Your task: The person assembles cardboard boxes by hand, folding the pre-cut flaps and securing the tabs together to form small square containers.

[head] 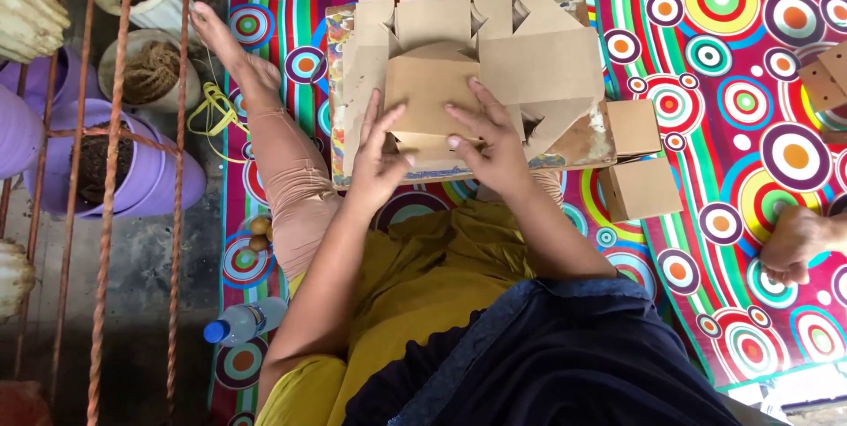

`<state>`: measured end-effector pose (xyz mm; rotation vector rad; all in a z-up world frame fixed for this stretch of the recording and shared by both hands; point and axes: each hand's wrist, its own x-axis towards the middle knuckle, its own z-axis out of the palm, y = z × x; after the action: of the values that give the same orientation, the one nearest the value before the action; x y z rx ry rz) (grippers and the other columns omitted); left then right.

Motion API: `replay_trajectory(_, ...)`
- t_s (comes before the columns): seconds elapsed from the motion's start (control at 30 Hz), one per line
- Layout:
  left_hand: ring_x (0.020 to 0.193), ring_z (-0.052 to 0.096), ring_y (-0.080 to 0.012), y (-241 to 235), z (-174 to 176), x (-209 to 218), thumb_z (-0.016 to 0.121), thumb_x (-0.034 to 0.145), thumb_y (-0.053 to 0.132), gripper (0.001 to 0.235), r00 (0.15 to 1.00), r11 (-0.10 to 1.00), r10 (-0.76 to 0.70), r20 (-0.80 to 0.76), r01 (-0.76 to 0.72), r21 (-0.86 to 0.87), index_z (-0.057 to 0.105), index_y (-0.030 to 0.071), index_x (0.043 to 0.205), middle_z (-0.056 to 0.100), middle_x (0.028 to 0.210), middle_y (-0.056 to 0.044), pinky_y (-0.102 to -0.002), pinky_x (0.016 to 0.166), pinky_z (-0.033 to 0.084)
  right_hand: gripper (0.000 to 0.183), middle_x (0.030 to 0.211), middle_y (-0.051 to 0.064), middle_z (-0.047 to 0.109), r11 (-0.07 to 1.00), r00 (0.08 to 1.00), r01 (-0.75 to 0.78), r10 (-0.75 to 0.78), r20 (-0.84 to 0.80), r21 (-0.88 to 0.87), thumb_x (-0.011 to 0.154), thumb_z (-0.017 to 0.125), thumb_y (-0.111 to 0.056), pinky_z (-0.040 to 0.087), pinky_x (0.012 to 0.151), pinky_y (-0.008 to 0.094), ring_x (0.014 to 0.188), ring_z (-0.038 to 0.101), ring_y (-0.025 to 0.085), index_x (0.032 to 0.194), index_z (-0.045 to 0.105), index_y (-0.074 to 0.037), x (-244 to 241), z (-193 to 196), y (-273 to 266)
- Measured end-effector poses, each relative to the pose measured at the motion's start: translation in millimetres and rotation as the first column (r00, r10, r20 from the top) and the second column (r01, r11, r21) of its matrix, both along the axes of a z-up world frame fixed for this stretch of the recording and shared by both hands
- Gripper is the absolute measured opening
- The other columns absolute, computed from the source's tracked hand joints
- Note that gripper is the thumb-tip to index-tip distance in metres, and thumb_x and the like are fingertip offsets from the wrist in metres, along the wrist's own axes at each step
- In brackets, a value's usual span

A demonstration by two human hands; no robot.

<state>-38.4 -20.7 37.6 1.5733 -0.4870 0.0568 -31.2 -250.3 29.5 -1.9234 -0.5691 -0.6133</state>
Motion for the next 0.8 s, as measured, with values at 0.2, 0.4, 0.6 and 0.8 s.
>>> replay_trajectory(0.2,0.13,0.059,-0.0415,-3.5,0.1,-5.5,0.062,0.095,-0.011,0.069,0.977,0.954,0.043,0.208,-0.102,0.281,0.052,0.025,0.153,0.013,0.172,-0.014,-0.033,0.083,0.064,0.047,0.166,0.025,0.026,0.986,0.982,-0.164,0.166,-0.085,0.028,0.098,0.063,-0.001,0.033,0.12,0.055,0.151,0.029,0.046,0.143,0.065,-0.014,-0.1,3.6,-14.6)
replay_trajectory(0.4,0.121,0.068,-0.035,-10.3,-6.4,-5.0,0.061,0.093,-0.012,0.066,0.955,0.975,0.061,0.291,-0.119,0.187,0.058,0.023,0.149,0.005,0.172,-0.015,-0.03,0.083,0.065,0.059,0.17,0.023,0.012,0.926,0.931,-0.31,0.342,-0.128,0.217,0.096,0.075,-0.017,0.032,0.122,0.058,0.151,0.031,0.047,0.152,0.055,-0.013,-3.8,6.9,-23.3)
replay_trajectory(0.6,0.142,0.041,-0.0443,-19.7,-10.0,-7.6,0.064,0.093,-0.012,0.05,0.948,0.985,0.139,0.285,-0.163,0.063,0.072,0.017,0.133,0.012,0.171,-0.015,-0.039,0.098,0.062,0.042,0.167,0.025,0.019,0.968,0.972,-0.227,0.231,-0.028,0.107,0.096,0.068,0.003,0.042,0.116,0.055,0.148,0.035,0.049,0.136,0.07,-0.011,-2.2,-3.1,-14.3)
replay_trajectory(0.8,0.154,0.022,-0.0366,-24.3,-28.1,-9.4,0.064,0.092,-0.014,0.064,0.986,0.992,0.085,0.144,-0.071,-0.101,0.058,0.017,0.149,-0.011,0.173,-0.006,-0.033,0.099,0.06,0.081,0.164,0.033,0.025,0.956,0.921,-0.092,0.188,-0.341,0.278,0.107,0.039,-0.06,0.025,0.122,0.066,0.15,0.026,0.051,0.164,0.024,-0.005,-9.5,-13.4,-32.6)
